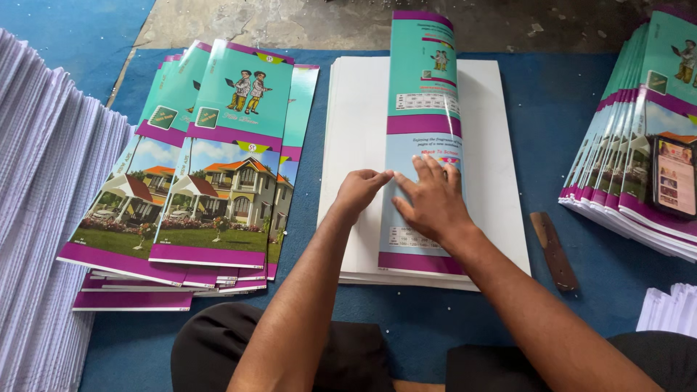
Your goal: The person inserts printed covers into stacks of white paper, folds the covers over the paper, and presses the spine with a wooden block to crease the fold. The person repeats this process for multiple units, stacking finished notebooks to the left.
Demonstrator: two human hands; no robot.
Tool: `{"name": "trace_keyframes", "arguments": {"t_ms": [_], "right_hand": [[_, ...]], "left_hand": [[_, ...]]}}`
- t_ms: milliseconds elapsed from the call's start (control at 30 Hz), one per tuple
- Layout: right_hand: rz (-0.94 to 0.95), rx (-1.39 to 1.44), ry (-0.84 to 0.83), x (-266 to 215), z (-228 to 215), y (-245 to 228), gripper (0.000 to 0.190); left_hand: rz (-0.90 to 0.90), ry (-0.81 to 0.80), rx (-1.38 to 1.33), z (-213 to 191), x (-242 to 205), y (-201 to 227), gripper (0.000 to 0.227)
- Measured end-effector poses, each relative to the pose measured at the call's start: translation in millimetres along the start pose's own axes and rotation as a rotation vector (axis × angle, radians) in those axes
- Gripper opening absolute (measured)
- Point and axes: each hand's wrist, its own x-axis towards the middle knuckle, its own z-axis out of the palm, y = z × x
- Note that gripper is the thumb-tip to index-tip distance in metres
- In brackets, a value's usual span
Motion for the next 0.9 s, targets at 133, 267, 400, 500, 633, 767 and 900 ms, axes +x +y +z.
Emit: {"name": "trace_keyframes", "arguments": {"t_ms": [133,267,400,500,633,767,900], "right_hand": [[-0.028,-0.006,-0.04,6.4,3.4,1.0,0.042],[0.097,0.174,0.064,19.9,-1.0,21.9,0.049],[0.289,0.284,0.006,39.8,-6.0,50.4,0.074],[0.361,0.377,-0.132,43.7,-2.6,65.5,0.083],[0.408,0.42,-0.229,42.8,16.5,67.8,0.085],[0.436,0.388,-0.229,39.9,33.1,68.0,0.084],[0.424,0.351,-0.235,41.3,41.5,68.6,0.085]], "left_hand": [[-0.054,-0.001,-0.111,-4.4,4.5,-7.5,0.033],[-0.098,-0.01,-0.191,-11.6,6.6,-13.9,0.026],[-0.119,-0.027,-0.28,-17.2,8.2,-17.0,0.023],[-0.149,0.006,-0.287,-20.2,6.8,-14.9,0.026],[-0.157,0.107,-0.177,-17.4,-1.9,-6.8,0.032],[-0.071,0.307,0.161,-8.4,-10.6,5.6,0.033],[-0.073,0.407,0.312,-3.9,-19.5,19.8,0.046]]}}
